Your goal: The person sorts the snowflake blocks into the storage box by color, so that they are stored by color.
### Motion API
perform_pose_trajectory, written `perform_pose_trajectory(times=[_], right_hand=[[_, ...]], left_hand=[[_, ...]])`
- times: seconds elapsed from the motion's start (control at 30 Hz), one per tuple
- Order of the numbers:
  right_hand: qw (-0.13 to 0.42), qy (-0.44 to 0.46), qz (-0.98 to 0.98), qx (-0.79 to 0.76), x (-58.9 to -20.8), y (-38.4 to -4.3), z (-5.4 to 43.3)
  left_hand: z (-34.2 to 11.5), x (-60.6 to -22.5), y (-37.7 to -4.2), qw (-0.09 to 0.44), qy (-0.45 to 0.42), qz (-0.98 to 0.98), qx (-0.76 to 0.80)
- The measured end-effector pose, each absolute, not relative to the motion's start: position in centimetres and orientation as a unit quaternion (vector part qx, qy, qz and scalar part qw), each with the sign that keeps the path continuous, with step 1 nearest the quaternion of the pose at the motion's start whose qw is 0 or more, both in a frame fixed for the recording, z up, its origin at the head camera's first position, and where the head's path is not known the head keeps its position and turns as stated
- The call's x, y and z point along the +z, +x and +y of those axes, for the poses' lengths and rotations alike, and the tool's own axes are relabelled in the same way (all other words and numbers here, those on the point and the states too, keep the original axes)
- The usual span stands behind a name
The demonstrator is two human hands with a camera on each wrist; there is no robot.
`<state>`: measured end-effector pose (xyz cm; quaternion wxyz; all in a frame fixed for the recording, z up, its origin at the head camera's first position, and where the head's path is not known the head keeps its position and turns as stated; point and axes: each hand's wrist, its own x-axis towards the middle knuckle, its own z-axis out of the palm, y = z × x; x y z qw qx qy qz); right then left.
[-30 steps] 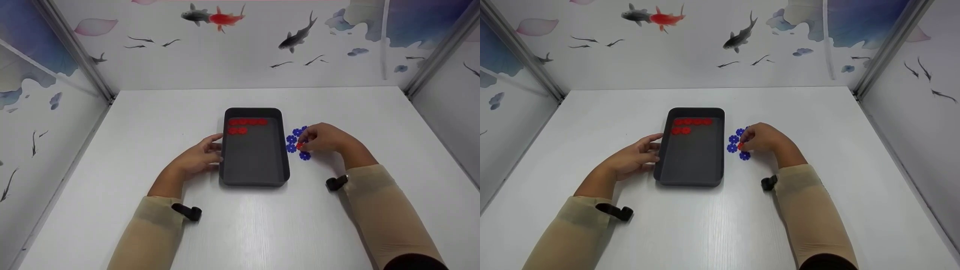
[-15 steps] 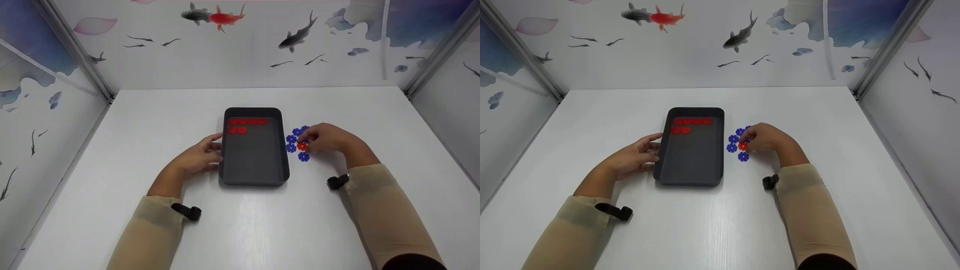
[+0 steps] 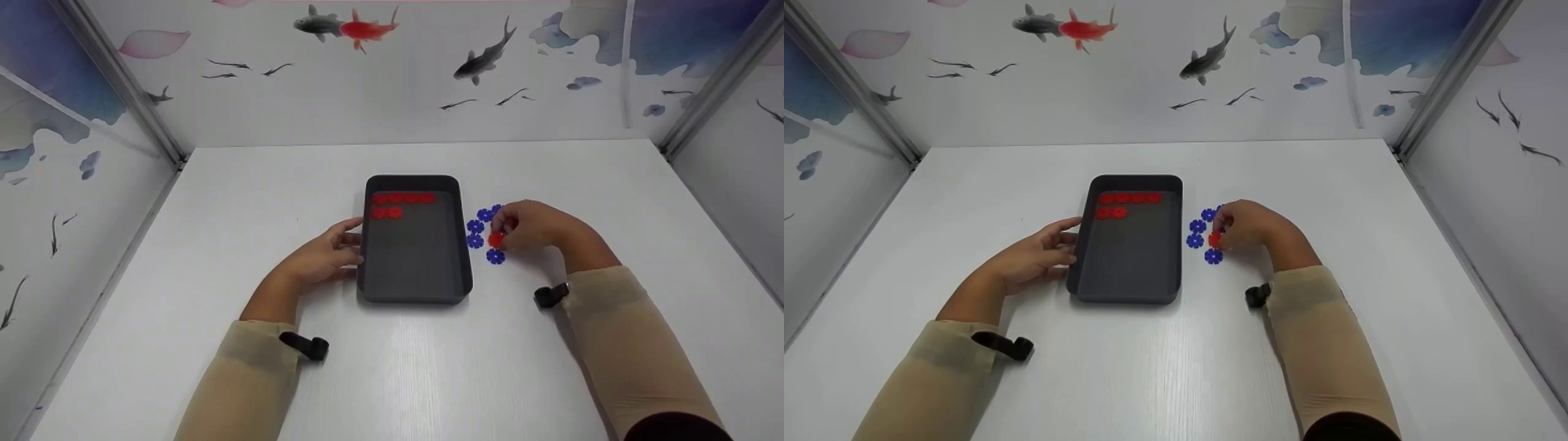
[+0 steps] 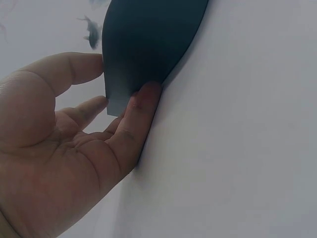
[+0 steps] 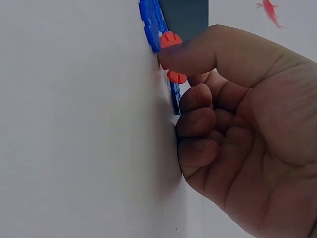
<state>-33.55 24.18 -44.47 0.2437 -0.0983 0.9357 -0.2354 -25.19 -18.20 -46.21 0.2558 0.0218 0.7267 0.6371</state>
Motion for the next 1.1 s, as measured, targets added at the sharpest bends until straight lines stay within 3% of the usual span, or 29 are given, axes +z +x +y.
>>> perform_pose_trajectory(times=[0.4,0.6,1.1], right_hand=[[0.217,-0.095,0.937,-0.258,-44.0,-33.9,25.3],[0.222,-0.096,0.907,-0.343,-43.5,-34.1,25.8],[0.153,-0.080,0.830,-0.531,-41.1,-32.9,19.9]], left_hand=[[-18.2,-46.0,-25.2,0.256,0.028,0.727,0.637],[-18.2,-46.0,-25.1,0.253,0.033,0.728,0.636],[-18.4,-46.2,-25.2,0.255,0.037,0.730,0.633]])
